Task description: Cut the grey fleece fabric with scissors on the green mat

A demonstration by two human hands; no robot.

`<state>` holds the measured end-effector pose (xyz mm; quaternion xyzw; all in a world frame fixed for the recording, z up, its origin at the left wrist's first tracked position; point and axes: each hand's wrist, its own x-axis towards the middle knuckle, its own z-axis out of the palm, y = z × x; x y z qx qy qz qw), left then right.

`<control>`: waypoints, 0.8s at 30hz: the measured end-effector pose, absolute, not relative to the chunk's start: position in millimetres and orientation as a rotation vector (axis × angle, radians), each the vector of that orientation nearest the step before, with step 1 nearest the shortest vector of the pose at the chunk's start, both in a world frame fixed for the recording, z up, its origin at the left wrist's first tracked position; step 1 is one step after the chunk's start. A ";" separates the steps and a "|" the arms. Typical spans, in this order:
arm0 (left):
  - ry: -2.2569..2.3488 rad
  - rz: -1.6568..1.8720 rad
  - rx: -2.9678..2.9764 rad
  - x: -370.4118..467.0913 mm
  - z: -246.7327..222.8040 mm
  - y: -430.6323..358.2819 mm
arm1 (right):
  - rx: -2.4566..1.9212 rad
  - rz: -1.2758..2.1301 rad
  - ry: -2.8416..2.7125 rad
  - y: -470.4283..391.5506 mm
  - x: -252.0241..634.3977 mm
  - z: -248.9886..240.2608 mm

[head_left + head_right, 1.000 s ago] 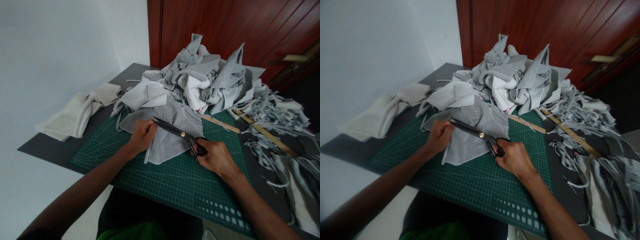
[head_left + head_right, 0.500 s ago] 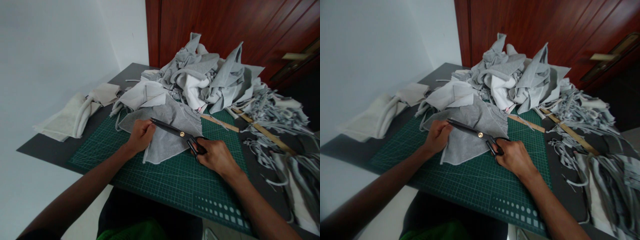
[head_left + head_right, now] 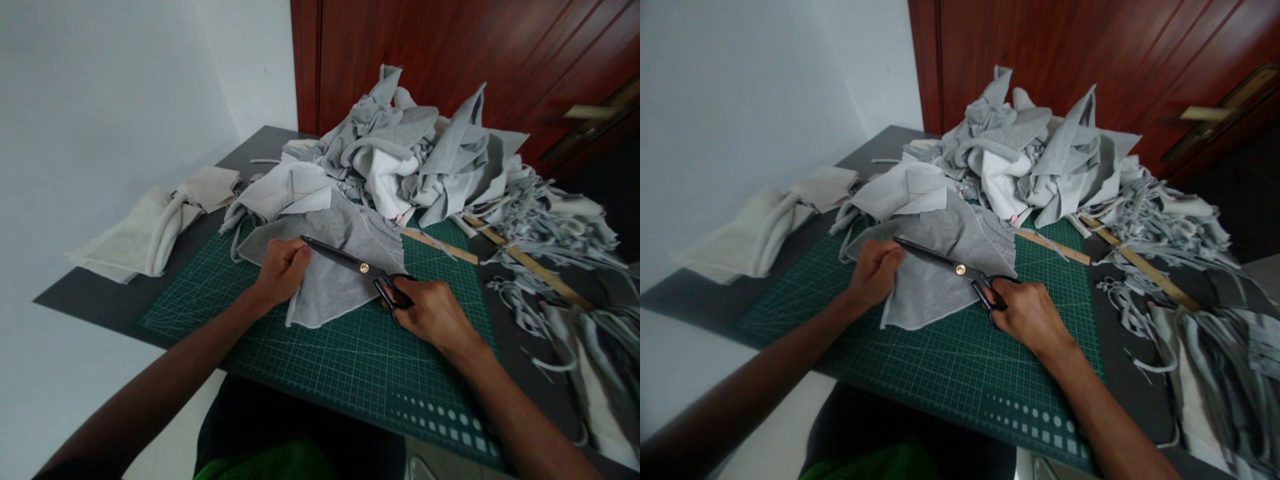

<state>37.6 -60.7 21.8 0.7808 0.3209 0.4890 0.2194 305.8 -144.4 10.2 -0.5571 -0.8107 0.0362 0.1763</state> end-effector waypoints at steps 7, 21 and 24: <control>0.948 1.352 2.135 37.0 24.2 -61.3 | -1.594 0.174 -2.150 -143.7 303.6 6.5; 0.926 1.449 2.133 37.1 24.7 -61.0 | -1.586 0.009 -2.238 -143.4 307.1 6.2; 0.936 1.444 2.142 37.1 24.5 -61.3 | -1.588 0.006 -2.253 -143.2 307.2 8.0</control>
